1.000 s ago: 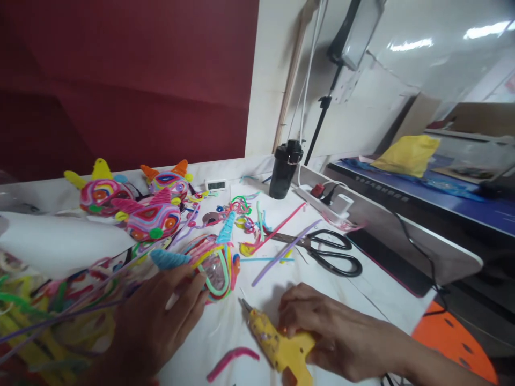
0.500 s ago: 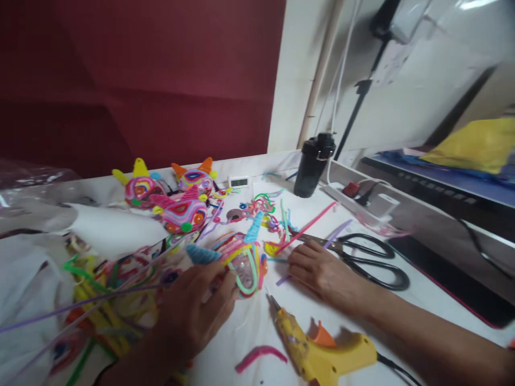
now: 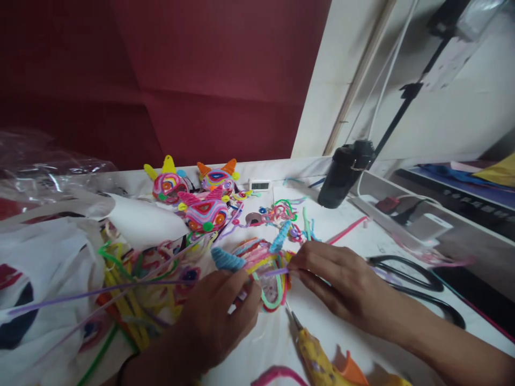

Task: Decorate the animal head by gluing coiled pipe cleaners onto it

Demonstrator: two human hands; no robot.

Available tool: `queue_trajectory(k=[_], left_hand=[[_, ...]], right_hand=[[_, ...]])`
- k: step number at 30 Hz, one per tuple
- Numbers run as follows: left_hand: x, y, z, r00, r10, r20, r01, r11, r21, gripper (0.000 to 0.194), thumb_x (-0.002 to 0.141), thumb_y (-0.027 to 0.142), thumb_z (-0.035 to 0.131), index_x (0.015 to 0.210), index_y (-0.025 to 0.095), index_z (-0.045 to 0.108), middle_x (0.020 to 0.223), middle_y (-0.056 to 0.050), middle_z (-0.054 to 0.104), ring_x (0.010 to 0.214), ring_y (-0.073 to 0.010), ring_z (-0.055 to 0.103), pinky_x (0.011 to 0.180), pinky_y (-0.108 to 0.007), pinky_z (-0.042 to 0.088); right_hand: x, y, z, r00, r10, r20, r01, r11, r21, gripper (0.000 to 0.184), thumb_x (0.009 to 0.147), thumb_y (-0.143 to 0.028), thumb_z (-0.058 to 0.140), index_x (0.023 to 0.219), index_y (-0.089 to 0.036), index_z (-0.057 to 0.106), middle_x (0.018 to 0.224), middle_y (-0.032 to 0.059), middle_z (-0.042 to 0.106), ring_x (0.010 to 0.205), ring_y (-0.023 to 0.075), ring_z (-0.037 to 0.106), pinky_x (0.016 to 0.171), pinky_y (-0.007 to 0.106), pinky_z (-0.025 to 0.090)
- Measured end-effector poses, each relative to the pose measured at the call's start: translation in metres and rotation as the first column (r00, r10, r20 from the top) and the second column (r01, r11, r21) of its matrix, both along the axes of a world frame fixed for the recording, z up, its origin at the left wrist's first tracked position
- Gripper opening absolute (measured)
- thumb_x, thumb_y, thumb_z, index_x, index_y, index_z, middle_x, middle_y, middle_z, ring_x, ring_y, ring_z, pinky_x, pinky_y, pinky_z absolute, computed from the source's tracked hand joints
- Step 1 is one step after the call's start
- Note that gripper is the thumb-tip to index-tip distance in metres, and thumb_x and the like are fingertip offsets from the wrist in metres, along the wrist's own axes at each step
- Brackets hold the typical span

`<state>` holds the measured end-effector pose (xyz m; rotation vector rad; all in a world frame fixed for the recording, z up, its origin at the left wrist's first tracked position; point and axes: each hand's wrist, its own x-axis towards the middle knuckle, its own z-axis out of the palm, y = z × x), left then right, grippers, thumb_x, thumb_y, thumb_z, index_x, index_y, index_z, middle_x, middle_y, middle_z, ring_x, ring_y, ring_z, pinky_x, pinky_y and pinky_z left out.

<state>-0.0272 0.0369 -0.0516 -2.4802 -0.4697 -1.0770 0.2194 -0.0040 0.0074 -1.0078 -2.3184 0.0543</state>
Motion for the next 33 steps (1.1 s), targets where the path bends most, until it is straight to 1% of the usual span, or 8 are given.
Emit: queue_trajectory(k=[2,7,12,17,21,24,28,33], left_hand=[[0.000,0.000,-0.001,1.000,-0.007,-0.015,0.007,1.000,-0.008,0.019,0.087,0.016,0.062,0.106,0.015,0.064,0.101,-0.009,0.065,0.082,-0.0167,0.063,0.075,-0.031,0.051],[-0.001,-0.001,-0.006,1.000,0.026,-0.003,-0.026,1.000,-0.014,0.022,0.085,0.017,0.066,0.107,0.015,0.064,0.104,-0.010,0.063,0.085,-0.0195,0.061,0.074,-0.034,0.050],[-0.002,0.000,-0.009,1.000,0.011,-0.023,-0.012,0.999,-0.030,0.025,0.086,0.016,0.065,0.110,0.016,0.063,0.107,-0.010,0.063,0.086,-0.0183,0.062,0.077,-0.033,0.050],[-0.002,-0.001,-0.009,1.000,0.029,-0.012,-0.029,0.999,-0.012,0.025,0.085,0.017,0.066,0.110,0.016,0.063,0.105,-0.009,0.064,0.085,-0.0188,0.062,0.074,-0.034,0.051],[-0.002,0.000,-0.009,1.000,0.006,-0.018,-0.007,1.000,-0.022,0.026,0.085,0.015,0.065,0.111,0.015,0.062,0.106,-0.010,0.064,0.085,-0.0185,0.063,0.075,-0.034,0.052],[-0.002,0.001,-0.008,1.000,-0.007,-0.002,0.007,1.000,-0.003,0.025,0.085,0.015,0.067,0.110,0.013,0.062,0.106,-0.010,0.065,0.085,-0.0190,0.064,0.075,-0.034,0.052],[-0.001,0.000,-0.005,1.000,-0.002,-0.014,0.003,1.000,0.010,0.019,0.087,0.017,0.063,0.107,0.016,0.063,0.107,-0.010,0.067,0.085,-0.0183,0.066,0.076,-0.034,0.053],[0.001,-0.002,-0.003,1.000,0.016,0.010,-0.016,1.000,-0.027,0.017,0.089,0.017,0.060,0.106,0.018,0.063,0.108,-0.008,0.068,0.084,-0.0172,0.067,0.078,-0.033,0.053]], right_hand=[[-0.002,0.006,-0.001,1.000,0.000,0.019,-0.001,1.000,0.019,0.016,0.101,-0.017,0.043,0.097,-0.015,0.058,0.079,0.0040,0.055,0.068,0.0150,0.052,0.060,0.027,0.040],[-0.004,0.014,-0.004,0.999,0.019,0.031,-0.019,1.000,0.024,0.017,0.101,-0.016,0.043,0.098,-0.014,0.059,0.078,0.0036,0.054,0.069,0.0151,0.050,0.061,0.027,0.039],[-0.005,0.015,-0.006,0.999,0.015,0.050,-0.016,1.000,0.027,0.018,0.101,-0.017,0.043,0.098,-0.013,0.060,0.078,0.0042,0.055,0.069,0.0153,0.051,0.061,0.027,0.039],[-0.005,0.013,-0.007,0.995,0.017,0.098,-0.021,0.999,0.045,0.019,0.100,-0.015,0.042,0.097,-0.013,0.061,0.079,0.0046,0.055,0.070,0.0159,0.050,0.061,0.028,0.037],[-0.007,0.013,-0.005,0.995,0.013,0.103,-0.019,0.998,0.063,0.019,0.100,-0.014,0.043,0.095,-0.012,0.062,0.077,0.0040,0.053,0.067,0.0156,0.047,0.059,0.029,0.035],[-0.009,0.014,-0.003,0.993,0.013,0.113,-0.020,0.998,0.060,0.019,0.099,-0.013,0.044,0.093,-0.012,0.062,0.076,0.0036,0.053,0.067,0.0158,0.046,0.059,0.029,0.034],[-0.013,0.014,0.000,0.990,0.008,0.138,-0.018,0.997,0.076,0.021,0.098,-0.013,0.044,0.088,-0.012,0.062,0.074,0.0036,0.052,0.066,0.0164,0.045,0.058,0.030,0.033],[-0.015,0.014,0.004,0.984,-0.007,0.176,-0.005,0.998,0.065,0.025,0.098,-0.011,0.040,0.086,-0.013,0.062,0.075,0.0053,0.054,0.067,0.0178,0.047,0.059,0.031,0.034]])
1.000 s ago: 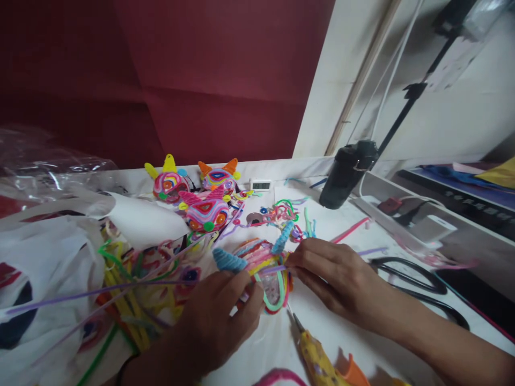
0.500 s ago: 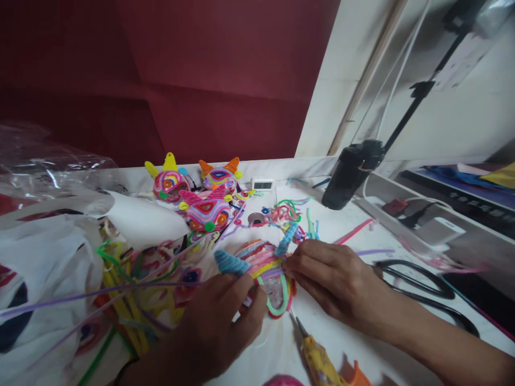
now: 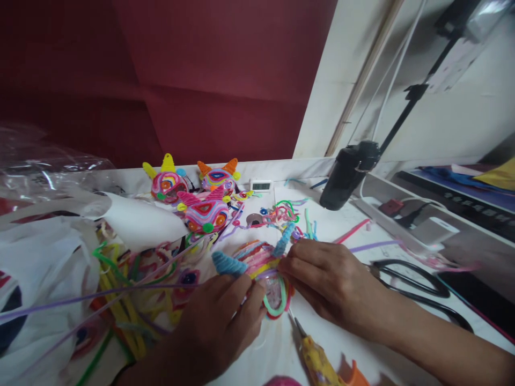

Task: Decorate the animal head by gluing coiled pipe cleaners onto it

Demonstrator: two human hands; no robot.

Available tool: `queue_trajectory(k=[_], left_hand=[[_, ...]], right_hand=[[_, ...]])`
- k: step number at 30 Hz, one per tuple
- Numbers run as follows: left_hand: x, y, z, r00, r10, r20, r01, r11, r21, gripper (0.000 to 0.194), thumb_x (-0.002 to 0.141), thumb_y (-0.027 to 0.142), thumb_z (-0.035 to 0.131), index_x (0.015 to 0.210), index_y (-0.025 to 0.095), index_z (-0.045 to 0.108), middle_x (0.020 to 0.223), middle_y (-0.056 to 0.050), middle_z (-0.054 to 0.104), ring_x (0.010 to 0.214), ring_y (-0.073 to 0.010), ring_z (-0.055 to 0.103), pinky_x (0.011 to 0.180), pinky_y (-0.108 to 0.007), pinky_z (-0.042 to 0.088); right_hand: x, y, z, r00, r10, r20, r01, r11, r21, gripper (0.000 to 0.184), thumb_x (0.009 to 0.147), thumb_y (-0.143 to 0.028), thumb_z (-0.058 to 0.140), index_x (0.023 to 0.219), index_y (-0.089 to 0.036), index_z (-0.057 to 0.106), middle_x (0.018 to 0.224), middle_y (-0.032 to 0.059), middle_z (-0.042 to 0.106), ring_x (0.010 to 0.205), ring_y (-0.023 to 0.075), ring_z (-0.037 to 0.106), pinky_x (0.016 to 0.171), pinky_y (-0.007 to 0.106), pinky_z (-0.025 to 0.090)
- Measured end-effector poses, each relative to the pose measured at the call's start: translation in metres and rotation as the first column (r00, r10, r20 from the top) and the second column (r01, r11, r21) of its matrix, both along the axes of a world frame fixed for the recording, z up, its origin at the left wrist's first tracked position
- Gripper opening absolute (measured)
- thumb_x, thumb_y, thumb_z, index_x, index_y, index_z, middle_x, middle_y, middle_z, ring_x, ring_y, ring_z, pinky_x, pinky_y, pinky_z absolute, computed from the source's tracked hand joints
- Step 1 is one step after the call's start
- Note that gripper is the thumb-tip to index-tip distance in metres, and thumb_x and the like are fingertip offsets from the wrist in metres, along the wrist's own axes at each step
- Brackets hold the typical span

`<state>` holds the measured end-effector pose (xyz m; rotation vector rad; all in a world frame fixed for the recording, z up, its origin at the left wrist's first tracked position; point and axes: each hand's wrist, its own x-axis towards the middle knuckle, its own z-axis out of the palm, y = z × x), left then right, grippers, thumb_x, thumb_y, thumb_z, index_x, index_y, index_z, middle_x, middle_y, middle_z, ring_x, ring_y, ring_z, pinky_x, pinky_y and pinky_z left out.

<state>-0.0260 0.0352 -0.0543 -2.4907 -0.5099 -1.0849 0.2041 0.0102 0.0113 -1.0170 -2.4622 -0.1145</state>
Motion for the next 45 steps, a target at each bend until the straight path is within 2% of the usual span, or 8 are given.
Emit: queue_trajectory(k=[7,10,15,21,27,31,38,45], left_hand=[[0.007,0.000,0.011,0.999,0.014,0.029,-0.016,0.999,0.040,0.021,0.093,0.016,0.053,0.110,0.009,0.062,0.096,-0.008,0.069,0.084,-0.0167,0.065,0.076,-0.029,0.050],[0.008,0.000,0.013,0.998,0.050,0.032,-0.051,0.998,0.037,0.022,0.095,0.017,0.049,0.110,0.009,0.062,0.095,-0.008,0.069,0.082,-0.0162,0.064,0.074,-0.028,0.049],[0.006,-0.001,0.012,0.998,0.045,0.033,-0.046,0.998,0.040,0.022,0.096,0.019,0.048,0.110,0.009,0.063,0.095,-0.007,0.070,0.078,-0.0162,0.063,0.073,-0.030,0.047],[0.007,-0.002,0.016,0.998,0.053,0.015,-0.054,0.998,0.026,0.022,0.095,0.019,0.050,0.109,0.008,0.063,0.095,-0.008,0.069,0.080,-0.0163,0.064,0.075,-0.029,0.048],[0.008,-0.002,0.017,0.999,0.043,0.026,-0.044,0.998,0.047,0.022,0.096,0.019,0.048,0.106,0.008,0.064,0.094,-0.008,0.071,0.082,-0.0165,0.065,0.076,-0.030,0.049],[0.008,-0.002,0.017,0.998,0.056,0.011,-0.056,0.997,0.057,0.022,0.095,0.017,0.048,0.106,0.008,0.065,0.094,-0.008,0.072,0.085,-0.0166,0.066,0.076,-0.030,0.050],[0.007,-0.002,0.018,0.999,0.035,0.014,-0.035,0.999,0.038,0.022,0.095,0.017,0.048,0.107,0.007,0.064,0.095,-0.009,0.072,0.085,-0.0171,0.066,0.077,-0.030,0.050],[0.003,-0.004,0.014,0.999,0.051,0.013,-0.051,0.999,0.018,0.022,0.095,0.017,0.050,0.110,0.008,0.064,0.099,-0.010,0.071,0.089,-0.0191,0.066,0.079,-0.030,0.051]], right_hand=[[0.000,0.001,0.000,1.000,-0.013,0.007,0.013,1.000,-0.019,0.024,0.098,-0.011,0.040,0.090,-0.014,0.062,0.078,0.0058,0.056,0.070,0.0182,0.049,0.062,0.030,0.037],[-0.002,0.002,0.001,1.000,-0.028,0.009,0.029,0.999,-0.029,0.024,0.098,-0.011,0.041,0.088,-0.014,0.063,0.077,0.0057,0.055,0.068,0.0177,0.049,0.060,0.030,0.036],[-0.004,0.006,0.000,0.997,-0.049,-0.060,0.046,0.998,-0.051,0.027,0.100,-0.016,0.040,0.088,-0.013,0.064,0.075,0.0053,0.055,0.066,0.0169,0.050,0.059,0.029,0.037],[-0.006,0.005,0.000,0.979,-0.099,-0.180,0.065,0.980,-0.186,0.019,0.097,-0.018,0.047,0.092,-0.015,0.065,0.080,0.0056,0.062,0.071,0.0164,0.058,0.064,0.027,0.043],[-0.011,0.007,0.000,0.960,-0.175,-0.220,0.115,0.959,-0.259,0.011,0.093,-0.019,0.052,0.094,-0.017,0.063,0.080,0.0033,0.066,0.068,0.0151,0.060,0.062,0.026,0.043],[-0.013,0.009,0.001,0.957,-0.173,-0.232,0.104,0.954,-0.280,0.018,0.091,-0.016,0.054,0.105,-0.020,0.063,0.088,0.0031,0.069,0.072,0.0150,0.064,0.065,0.025,0.043],[-0.019,0.009,0.012,0.963,-0.231,-0.140,0.169,0.919,-0.355,0.011,0.084,-0.012,0.056,0.081,-0.019,0.063,0.067,-0.0023,0.061,0.054,0.0103,0.052,0.053,0.023,0.033],[-0.026,0.014,0.019,0.965,-0.255,-0.060,0.216,0.906,-0.364,0.013,0.082,-0.009,0.055,0.076,-0.018,0.062,0.063,-0.0017,0.060,0.056,0.0111,0.052,0.055,0.024,0.031]])
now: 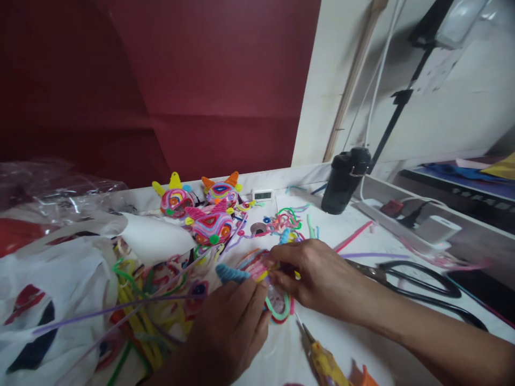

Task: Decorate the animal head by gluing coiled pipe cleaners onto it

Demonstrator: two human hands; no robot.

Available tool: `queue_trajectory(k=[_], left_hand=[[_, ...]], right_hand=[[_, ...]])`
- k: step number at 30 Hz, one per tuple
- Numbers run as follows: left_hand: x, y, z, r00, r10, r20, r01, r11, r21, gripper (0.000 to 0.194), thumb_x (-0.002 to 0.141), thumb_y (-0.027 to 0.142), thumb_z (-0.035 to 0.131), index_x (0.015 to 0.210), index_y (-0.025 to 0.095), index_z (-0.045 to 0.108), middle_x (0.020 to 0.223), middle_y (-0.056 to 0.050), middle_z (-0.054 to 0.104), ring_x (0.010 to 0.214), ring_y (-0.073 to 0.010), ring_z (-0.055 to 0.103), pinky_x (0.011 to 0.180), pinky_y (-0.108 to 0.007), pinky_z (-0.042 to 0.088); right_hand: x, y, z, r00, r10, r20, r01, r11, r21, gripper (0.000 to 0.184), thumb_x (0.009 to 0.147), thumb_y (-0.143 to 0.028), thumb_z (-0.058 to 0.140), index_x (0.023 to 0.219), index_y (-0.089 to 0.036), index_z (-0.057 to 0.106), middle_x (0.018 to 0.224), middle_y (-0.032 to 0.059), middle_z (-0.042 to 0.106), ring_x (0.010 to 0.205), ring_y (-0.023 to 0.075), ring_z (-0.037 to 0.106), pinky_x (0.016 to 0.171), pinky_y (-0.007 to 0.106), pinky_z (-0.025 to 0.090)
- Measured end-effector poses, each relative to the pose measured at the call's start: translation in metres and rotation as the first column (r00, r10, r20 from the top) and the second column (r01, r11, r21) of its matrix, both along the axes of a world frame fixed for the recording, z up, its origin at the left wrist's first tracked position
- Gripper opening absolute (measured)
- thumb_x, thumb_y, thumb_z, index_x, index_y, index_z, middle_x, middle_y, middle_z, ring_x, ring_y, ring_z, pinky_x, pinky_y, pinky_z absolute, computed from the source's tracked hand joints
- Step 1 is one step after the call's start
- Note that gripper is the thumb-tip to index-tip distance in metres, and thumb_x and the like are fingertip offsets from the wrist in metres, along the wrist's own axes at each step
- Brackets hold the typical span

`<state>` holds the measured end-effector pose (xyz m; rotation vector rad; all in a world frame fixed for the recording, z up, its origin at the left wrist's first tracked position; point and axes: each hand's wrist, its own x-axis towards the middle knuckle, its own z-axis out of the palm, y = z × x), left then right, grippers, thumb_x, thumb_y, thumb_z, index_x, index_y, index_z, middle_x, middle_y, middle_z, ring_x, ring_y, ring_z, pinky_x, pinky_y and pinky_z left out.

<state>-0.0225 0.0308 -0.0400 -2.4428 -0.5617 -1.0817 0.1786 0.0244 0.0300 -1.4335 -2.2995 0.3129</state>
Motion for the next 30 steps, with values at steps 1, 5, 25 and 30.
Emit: queue_trajectory(k=[1,5,25,30], left_hand=[[0.000,0.000,0.000,1.000,-0.002,0.010,0.002,1.000,-0.007,0.022,0.095,0.017,0.049,0.110,0.009,0.063,0.098,-0.010,0.071,0.088,-0.0188,0.066,0.079,-0.030,0.051],[0.001,0.000,0.005,0.998,-0.009,0.059,0.014,0.995,-0.094,0.021,0.097,0.017,0.047,0.111,0.011,0.061,0.096,-0.009,0.069,0.086,-0.0175,0.066,0.077,-0.028,0.051],[0.024,0.043,0.082,0.971,0.084,-0.223,-0.236,0.467,-0.852,0.005,0.070,0.015,0.062,0.071,0.019,0.065,0.057,0.007,0.057,0.056,-0.0100,0.053,0.054,-0.021,0.035],[0.032,0.046,0.097,0.920,0.081,-0.382,-0.377,0.446,-0.812,0.005,0.067,0.015,0.061,0.068,0.020,0.062,0.060,0.006,0.059,0.060,-0.0123,0.055,0.052,-0.022,0.033]], right_hand=[[0.000,0.001,0.000,1.000,-0.007,0.013,0.007,1.000,0.010,0.013,0.081,-0.009,0.056,0.074,-0.018,0.061,0.061,-0.0021,0.058,0.055,0.0109,0.050,0.054,0.024,0.029],[-0.001,0.003,0.000,0.999,-0.029,0.015,0.029,0.999,0.041,0.011,0.081,-0.011,0.057,0.073,-0.018,0.060,0.058,-0.0032,0.054,0.053,0.0101,0.046,0.053,0.024,0.025],[-0.003,0.001,0.001,0.995,-0.102,-0.005,0.102,0.995,0.001,0.011,0.076,-0.013,0.059,0.069,-0.020,0.057,0.055,-0.0054,0.044,0.052,0.0094,0.032,0.054,0.025,0.017],[-0.001,0.002,0.000,0.996,-0.092,-0.016,0.092,0.996,-0.007,0.011,0.079,-0.013,0.058,0.070,-0.019,0.059,0.054,-0.0050,0.046,0.051,0.0090,0.034,0.053,0.026,0.018]])
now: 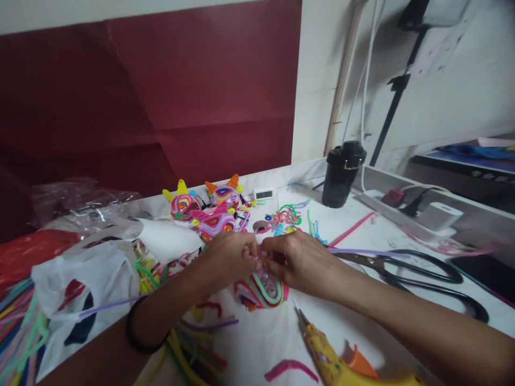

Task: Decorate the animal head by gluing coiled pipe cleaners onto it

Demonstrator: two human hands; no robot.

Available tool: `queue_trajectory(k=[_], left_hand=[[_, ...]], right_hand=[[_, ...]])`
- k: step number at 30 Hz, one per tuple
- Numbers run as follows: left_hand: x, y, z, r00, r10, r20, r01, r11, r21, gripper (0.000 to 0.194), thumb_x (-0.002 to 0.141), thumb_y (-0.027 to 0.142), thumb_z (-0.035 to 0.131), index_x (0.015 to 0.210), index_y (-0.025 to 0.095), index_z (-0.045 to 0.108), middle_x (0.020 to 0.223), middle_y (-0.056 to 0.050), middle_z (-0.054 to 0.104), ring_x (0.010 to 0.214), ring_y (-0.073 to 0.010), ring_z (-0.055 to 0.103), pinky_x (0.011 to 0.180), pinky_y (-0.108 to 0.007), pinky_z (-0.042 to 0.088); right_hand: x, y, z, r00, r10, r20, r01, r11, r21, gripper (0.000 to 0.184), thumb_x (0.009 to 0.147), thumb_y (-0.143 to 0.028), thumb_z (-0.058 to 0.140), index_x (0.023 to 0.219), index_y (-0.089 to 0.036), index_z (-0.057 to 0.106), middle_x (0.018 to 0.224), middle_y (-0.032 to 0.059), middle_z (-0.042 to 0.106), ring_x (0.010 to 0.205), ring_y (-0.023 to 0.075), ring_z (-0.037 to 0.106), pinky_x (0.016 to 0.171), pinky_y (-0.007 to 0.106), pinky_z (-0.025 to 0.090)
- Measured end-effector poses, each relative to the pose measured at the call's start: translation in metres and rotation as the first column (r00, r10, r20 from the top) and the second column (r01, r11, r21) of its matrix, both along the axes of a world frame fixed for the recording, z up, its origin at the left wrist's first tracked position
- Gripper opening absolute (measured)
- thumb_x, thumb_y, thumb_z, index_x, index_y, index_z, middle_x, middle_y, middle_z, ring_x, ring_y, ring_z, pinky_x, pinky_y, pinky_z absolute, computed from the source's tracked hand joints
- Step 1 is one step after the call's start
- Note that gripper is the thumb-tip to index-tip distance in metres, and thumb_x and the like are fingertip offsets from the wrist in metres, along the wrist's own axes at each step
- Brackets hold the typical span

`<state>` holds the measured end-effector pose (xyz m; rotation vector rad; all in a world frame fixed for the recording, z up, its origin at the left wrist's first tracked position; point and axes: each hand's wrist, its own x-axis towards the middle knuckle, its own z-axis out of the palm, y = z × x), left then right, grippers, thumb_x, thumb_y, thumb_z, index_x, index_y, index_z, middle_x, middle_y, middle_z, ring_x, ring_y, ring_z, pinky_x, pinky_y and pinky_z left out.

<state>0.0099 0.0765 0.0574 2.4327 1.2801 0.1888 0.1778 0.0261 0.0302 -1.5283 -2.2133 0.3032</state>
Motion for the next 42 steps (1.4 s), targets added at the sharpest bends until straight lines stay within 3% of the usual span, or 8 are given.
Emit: queue_trajectory(k=[5,11,15,20,32,42], left_hand=[[0.007,0.002,0.008,0.998,-0.030,-0.061,0.027,0.999,-0.039,0.004,0.065,0.016,0.061,0.064,0.020,0.060,0.060,0.006,0.058,0.058,-0.0123,0.054,0.049,-0.022,0.031],[0.007,0.010,-0.001,0.999,-0.037,-0.037,0.034,0.997,-0.076,0.004,0.062,0.018,0.060,0.065,0.020,0.061,0.059,0.005,0.060,0.057,-0.0124,0.055,0.048,-0.021,0.031],[0.006,0.013,-0.006,0.999,-0.051,-0.009,0.050,0.995,-0.092,0.005,0.061,0.020,0.061,0.065,0.020,0.060,0.058,0.005,0.059,0.056,-0.0121,0.054,0.047,-0.021,0.031],[0.005,0.016,-0.008,0.998,-0.063,0.013,0.064,0.993,-0.099,0.005,0.058,0.020,0.060,0.063,0.020,0.058,0.059,0.005,0.059,0.058,-0.0124,0.054,0.048,-0.021,0.031],[0.004,0.020,-0.013,0.998,-0.066,0.021,0.068,0.986,-0.150,0.007,0.057,0.022,0.059,0.064,0.021,0.058,0.056,0.006,0.057,0.055,-0.0118,0.052,0.046,-0.021,0.031],[0.005,0.015,-0.010,0.997,-0.072,0.024,0.075,0.988,-0.131,0.007,0.057,0.022,0.060,0.063,0.020,0.056,0.055,0.006,0.054,0.054,-0.0111,0.049,0.045,-0.021,0.031]], right_hand=[[0.006,0.000,-0.004,0.998,0.064,-0.026,-0.064,0.998,0.008,0.015,0.079,-0.008,0.057,0.077,-0.020,0.064,0.060,-0.0037,0.056,0.054,0.0097,0.045,0.054,0.024,0.024],[0.025,-0.009,-0.012,0.978,0.144,-0.153,-0.140,0.990,0.037,0.023,0.080,-0.002,0.055,0.087,-0.018,0.068,0.075,0.0008,0.066,0.067,0.0135,0.058,0.062,0.024,0.036],[0.035,-0.017,-0.022,0.967,0.190,-0.171,-0.166,0.975,0.146,0.026,0.085,-0.002,0.050,0.098,-0.016,0.068,0.086,0.0053,0.065,0.077,0.0173,0.061,0.067,0.027,0.041],[0.035,-0.023,-0.030,0.968,0.237,-0.081,-0.207,0.940,0.272,0.026,0.094,-0.007,0.042,0.090,-0.014,0.066,0.083,0.0066,0.060,0.072,0.0173,0.057,0.062,0.028,0.039],[0.028,-0.025,-0.037,0.965,0.244,0.095,-0.261,0.896,0.359,0.026,0.097,-0.008,0.039,0.090,-0.015,0.063,0.077,0.0037,0.054,0.066,0.0152,0.051,0.057,0.026,0.034],[0.023,-0.023,-0.037,0.952,0.154,0.264,-0.277,0.801,0.531,0.034,0.101,-0.012,0.036,0.085,-0.015,0.065,0.072,0.0039,0.055,0.062,0.0170,0.046,0.056,0.030,0.033]])
